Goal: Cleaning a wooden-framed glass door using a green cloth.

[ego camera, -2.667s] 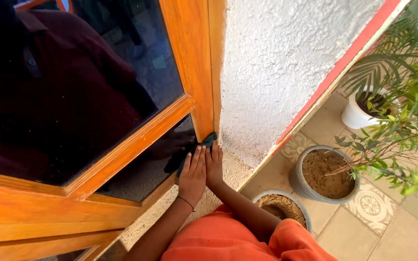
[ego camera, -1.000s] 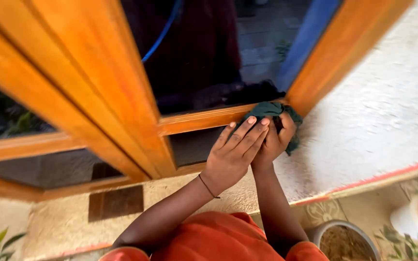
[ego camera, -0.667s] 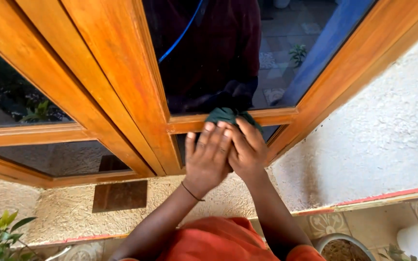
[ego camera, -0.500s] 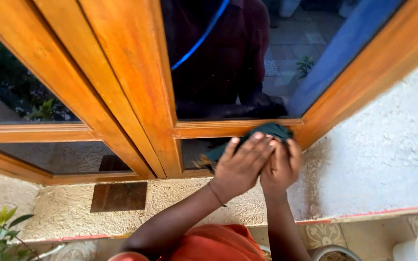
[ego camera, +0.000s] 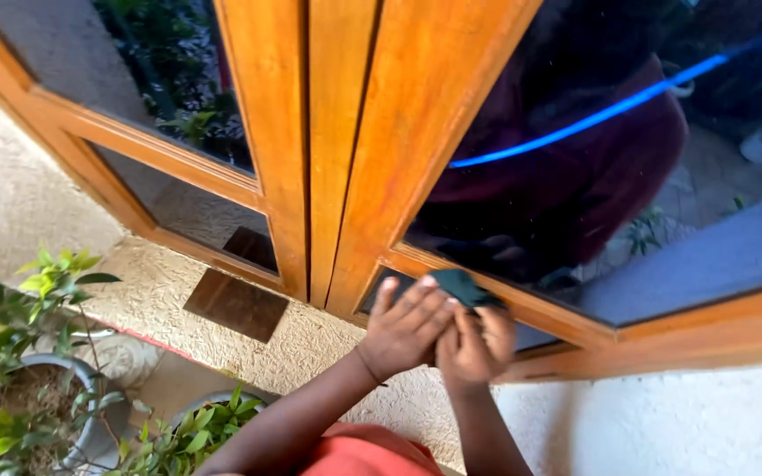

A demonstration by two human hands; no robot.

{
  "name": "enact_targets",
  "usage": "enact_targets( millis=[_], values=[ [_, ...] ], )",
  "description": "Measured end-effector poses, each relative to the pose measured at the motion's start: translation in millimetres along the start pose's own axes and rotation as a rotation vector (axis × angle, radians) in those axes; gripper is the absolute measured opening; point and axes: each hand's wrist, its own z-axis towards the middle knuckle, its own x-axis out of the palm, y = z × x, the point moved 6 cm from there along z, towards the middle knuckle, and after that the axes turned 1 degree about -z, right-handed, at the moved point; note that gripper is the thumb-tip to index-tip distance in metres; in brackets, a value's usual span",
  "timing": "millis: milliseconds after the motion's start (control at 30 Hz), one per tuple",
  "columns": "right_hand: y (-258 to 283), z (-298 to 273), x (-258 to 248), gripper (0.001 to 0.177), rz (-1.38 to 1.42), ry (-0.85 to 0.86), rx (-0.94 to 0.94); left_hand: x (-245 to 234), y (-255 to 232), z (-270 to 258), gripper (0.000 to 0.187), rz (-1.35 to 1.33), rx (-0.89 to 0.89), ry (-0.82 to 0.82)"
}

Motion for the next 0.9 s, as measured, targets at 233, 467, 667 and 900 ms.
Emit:
enact_targets(
  millis=[233, 467, 667, 900],
  values=[
    [79, 21, 69, 0.027, 0.246, 0.239, -0.197, -30, 58, -45, 0.059, 0.123, -0.484, -0.016],
    [102, 25, 84, 0.043, -0.026, 0.374, -0.296, -23, 81, -55, 0.066, 0.24, -0.441, -0.008],
    [124, 90, 81, 0.038, -0.16, 0.221, -0.408, -43, 124, 13, 0.062, 0.17, -0.207, -0.223],
    [148, 148, 63, 0.04, -0.329, 0.109, -0.477, -98, 120, 87, 0.059, 0.295, -0.214, -0.22]
  ],
)
